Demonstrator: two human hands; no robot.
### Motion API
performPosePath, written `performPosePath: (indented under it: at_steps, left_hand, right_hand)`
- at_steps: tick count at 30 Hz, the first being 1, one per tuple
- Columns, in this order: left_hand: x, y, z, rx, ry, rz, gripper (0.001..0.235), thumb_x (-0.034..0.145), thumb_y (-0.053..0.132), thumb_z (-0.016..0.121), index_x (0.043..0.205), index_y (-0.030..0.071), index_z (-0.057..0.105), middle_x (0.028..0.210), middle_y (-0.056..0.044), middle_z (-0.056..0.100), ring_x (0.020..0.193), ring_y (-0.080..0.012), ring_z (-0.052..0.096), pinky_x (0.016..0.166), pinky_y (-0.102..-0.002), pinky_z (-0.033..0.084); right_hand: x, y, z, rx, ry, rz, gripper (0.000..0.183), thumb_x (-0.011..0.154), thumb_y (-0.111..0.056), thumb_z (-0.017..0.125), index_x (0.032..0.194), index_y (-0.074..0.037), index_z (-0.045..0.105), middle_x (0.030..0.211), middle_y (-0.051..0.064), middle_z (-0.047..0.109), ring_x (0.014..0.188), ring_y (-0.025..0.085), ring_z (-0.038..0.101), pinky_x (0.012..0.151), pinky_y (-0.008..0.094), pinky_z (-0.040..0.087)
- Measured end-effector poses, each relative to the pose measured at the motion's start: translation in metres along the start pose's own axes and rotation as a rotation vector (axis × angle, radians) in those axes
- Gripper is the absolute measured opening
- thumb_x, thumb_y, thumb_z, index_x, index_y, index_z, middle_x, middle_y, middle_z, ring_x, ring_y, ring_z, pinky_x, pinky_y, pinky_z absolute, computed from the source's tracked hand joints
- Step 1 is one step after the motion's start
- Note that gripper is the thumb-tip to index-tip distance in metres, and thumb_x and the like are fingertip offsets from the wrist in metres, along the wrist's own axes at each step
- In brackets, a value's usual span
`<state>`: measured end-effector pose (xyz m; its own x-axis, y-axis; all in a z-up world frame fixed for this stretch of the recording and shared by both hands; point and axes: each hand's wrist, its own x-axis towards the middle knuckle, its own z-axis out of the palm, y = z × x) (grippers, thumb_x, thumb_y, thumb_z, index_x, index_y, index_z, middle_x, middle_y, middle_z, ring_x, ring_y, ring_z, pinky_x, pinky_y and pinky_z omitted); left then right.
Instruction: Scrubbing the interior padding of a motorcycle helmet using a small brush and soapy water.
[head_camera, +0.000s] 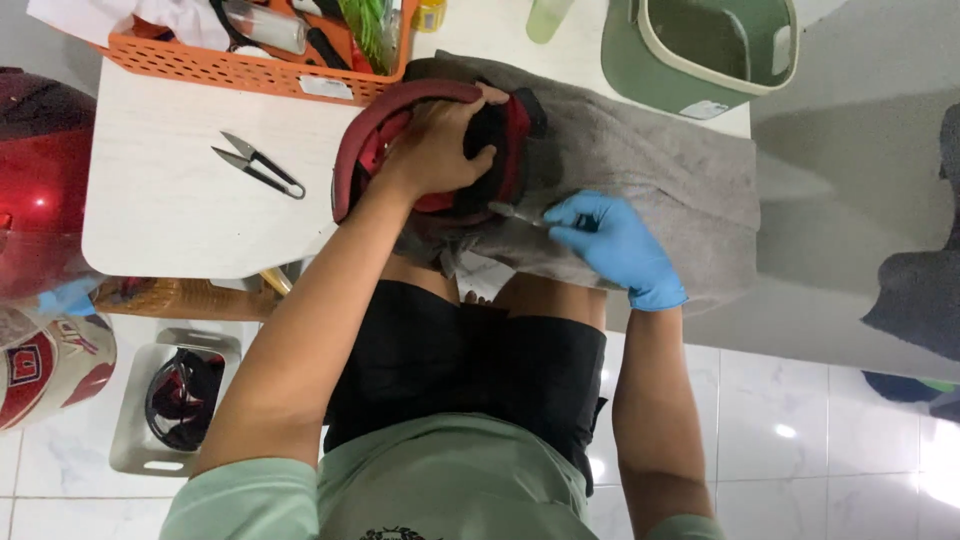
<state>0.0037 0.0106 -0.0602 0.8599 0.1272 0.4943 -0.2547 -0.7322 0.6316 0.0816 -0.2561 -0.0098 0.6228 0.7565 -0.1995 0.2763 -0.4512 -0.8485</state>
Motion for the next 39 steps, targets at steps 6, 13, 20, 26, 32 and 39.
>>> performPosePath:
  at_steps: [6,13,20,26,32,39]
  left_hand:
    - [0.000,0.002,0.000,0.048,-0.033,-0.056,0.056,0.081,0.014,0.071,0.136,0.013,0.056,0.130,-0.008,0.066,0.115,-0.0344,0.062,0.100,-0.045,0.044]
    - [0.003,0.011,-0.005,0.050,-0.078,-0.115,0.058,0.080,0.012,0.069,0.137,0.011,0.057,0.132,-0.011,0.066,0.117,-0.0346,0.061,0.103,-0.045,0.042]
    - [0.001,0.007,0.003,0.111,-0.045,-0.087,0.056,0.079,0.016,0.069,0.134,0.013,0.059,0.125,-0.011,0.069,0.107,-0.0372,0.064,0.098,-0.047,0.045]
    - [0.000,0.011,-0.001,0.072,-0.073,-0.122,0.057,0.079,0.018,0.069,0.135,0.012,0.058,0.129,-0.011,0.067,0.112,-0.0370,0.062,0.100,-0.047,0.044]
    - [0.003,0.029,-0.023,-0.008,-0.244,-0.187,0.055,0.095,0.022,0.063,0.145,0.004,0.048,0.140,-0.019,0.058,0.137,-0.0351,0.049,0.117,-0.050,0.036]
    - [0.004,0.018,-0.020,0.036,-0.173,-0.103,0.051,0.090,0.024,0.069,0.134,0.002,0.057,0.120,-0.019,0.067,0.123,-0.0353,0.060,0.108,-0.049,0.045]
  right_hand:
    - [-0.003,-0.005,-0.001,-0.079,0.069,-0.065,0.015,0.087,-0.001,0.070,0.101,-0.002,0.075,0.096,0.003,0.066,0.076,0.012,0.057,0.069,0.024,0.048]
    - [-0.004,-0.014,0.000,-0.220,0.246,-0.190,0.017,0.084,-0.002,0.068,0.099,-0.001,0.076,0.093,0.008,0.069,0.073,0.016,0.060,0.071,0.027,0.052]
    - [-0.002,-0.005,-0.002,-0.269,0.190,-0.272,0.018,0.084,-0.006,0.071,0.101,-0.002,0.075,0.090,0.009,0.067,0.074,0.019,0.058,0.072,0.031,0.050]
    - [0.003,0.001,-0.001,-0.229,0.186,-0.203,0.017,0.084,-0.003,0.070,0.100,-0.004,0.076,0.091,0.007,0.070,0.073,0.016,0.060,0.071,0.028,0.052]
    - [0.001,-0.009,-0.003,-0.278,0.170,-0.119,0.017,0.087,-0.013,0.080,0.103,-0.013,0.076,0.094,0.012,0.072,0.094,0.029,0.070,0.088,0.044,0.055]
    - [0.015,0.020,-0.012,-0.250,0.223,-0.098,0.017,0.086,-0.013,0.082,0.102,-0.012,0.076,0.090,0.010,0.074,0.093,0.028,0.072,0.089,0.042,0.056]
